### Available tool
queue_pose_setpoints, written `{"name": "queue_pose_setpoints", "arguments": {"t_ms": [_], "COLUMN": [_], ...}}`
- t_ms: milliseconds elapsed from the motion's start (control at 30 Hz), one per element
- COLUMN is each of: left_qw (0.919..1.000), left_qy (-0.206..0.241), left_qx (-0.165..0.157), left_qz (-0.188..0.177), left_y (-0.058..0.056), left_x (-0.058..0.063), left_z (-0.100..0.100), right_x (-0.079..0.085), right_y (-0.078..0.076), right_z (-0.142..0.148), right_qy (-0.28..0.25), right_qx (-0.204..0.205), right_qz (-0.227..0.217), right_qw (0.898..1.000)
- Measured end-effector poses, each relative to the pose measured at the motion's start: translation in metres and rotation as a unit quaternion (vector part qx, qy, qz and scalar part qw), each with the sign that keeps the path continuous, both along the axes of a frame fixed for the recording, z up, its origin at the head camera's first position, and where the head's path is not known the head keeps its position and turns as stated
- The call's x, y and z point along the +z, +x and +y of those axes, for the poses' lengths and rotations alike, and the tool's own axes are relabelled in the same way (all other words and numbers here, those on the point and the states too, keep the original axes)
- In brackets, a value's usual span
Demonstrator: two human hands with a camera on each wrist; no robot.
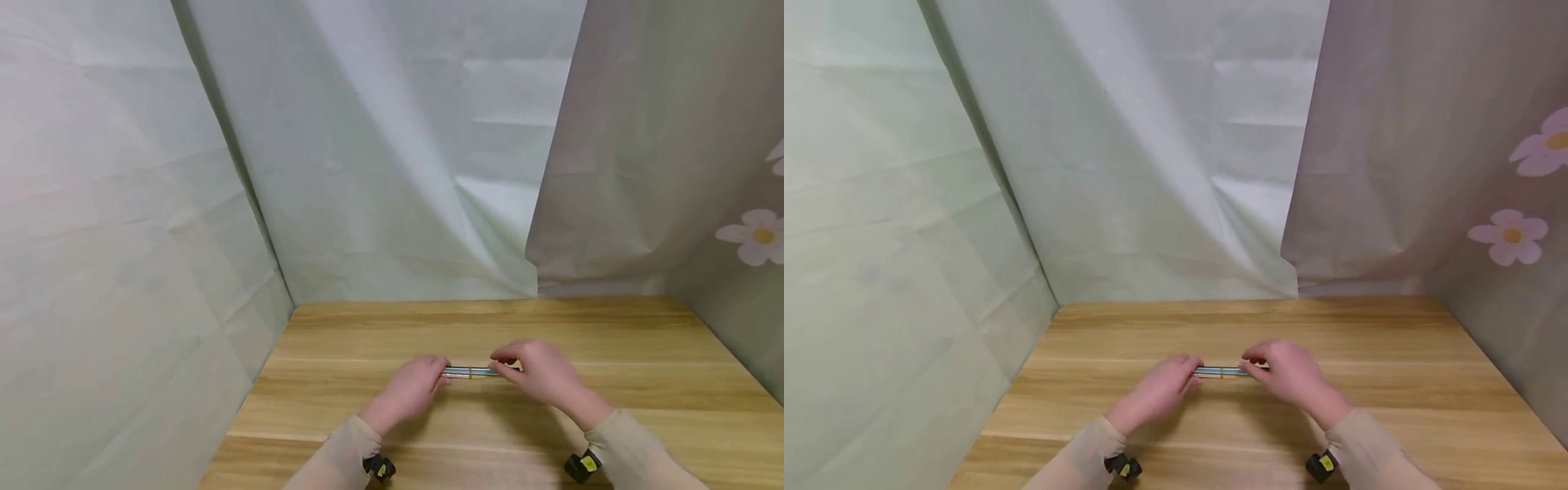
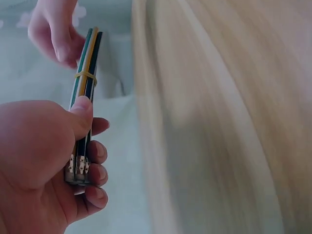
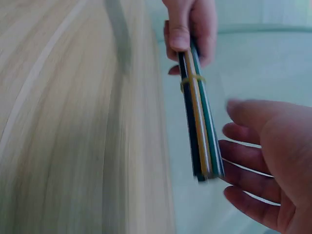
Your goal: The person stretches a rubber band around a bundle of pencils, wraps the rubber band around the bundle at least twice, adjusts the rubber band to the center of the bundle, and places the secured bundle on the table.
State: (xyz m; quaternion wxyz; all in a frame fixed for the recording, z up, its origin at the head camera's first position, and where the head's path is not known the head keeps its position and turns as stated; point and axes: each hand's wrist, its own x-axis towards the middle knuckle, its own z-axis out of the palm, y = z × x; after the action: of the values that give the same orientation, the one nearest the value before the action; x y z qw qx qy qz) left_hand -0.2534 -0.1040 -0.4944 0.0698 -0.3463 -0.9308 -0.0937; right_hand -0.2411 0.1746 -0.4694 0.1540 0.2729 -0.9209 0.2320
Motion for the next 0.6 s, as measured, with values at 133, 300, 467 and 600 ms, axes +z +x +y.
{"name": "queue_pose_setpoints", "arguments": {"t_ms": [133, 300, 467, 600], "left_qw": [0.9997, 0.9989, 0.9973, 0.9951], "left_qy": [0.005, -0.016, -0.034, -0.035], "left_qx": [0.017, 0.038, 0.063, 0.091], "left_qz": [-0.016, -0.024, -0.015, -0.018], "left_y": [-0.009, -0.020, -0.027, -0.029], "left_x": [-0.006, -0.014, -0.022, -0.026], "left_z": [-0.009, -0.010, -0.007, -0.002], "right_x": [-0.003, -0.004, -0.009, -0.015], "right_y": [-0.001, -0.003, -0.006, -0.006], "right_z": [0.010, 0.023, 0.032, 0.036], "right_qy": [-0.020, -0.043, -0.041, -0.039], "right_qx": [-0.029, -0.048, -0.054, -0.054], "right_qz": [-0.006, -0.017, -0.019, -0.018], "right_qw": [0.999, 0.998, 0.998, 0.998]}}
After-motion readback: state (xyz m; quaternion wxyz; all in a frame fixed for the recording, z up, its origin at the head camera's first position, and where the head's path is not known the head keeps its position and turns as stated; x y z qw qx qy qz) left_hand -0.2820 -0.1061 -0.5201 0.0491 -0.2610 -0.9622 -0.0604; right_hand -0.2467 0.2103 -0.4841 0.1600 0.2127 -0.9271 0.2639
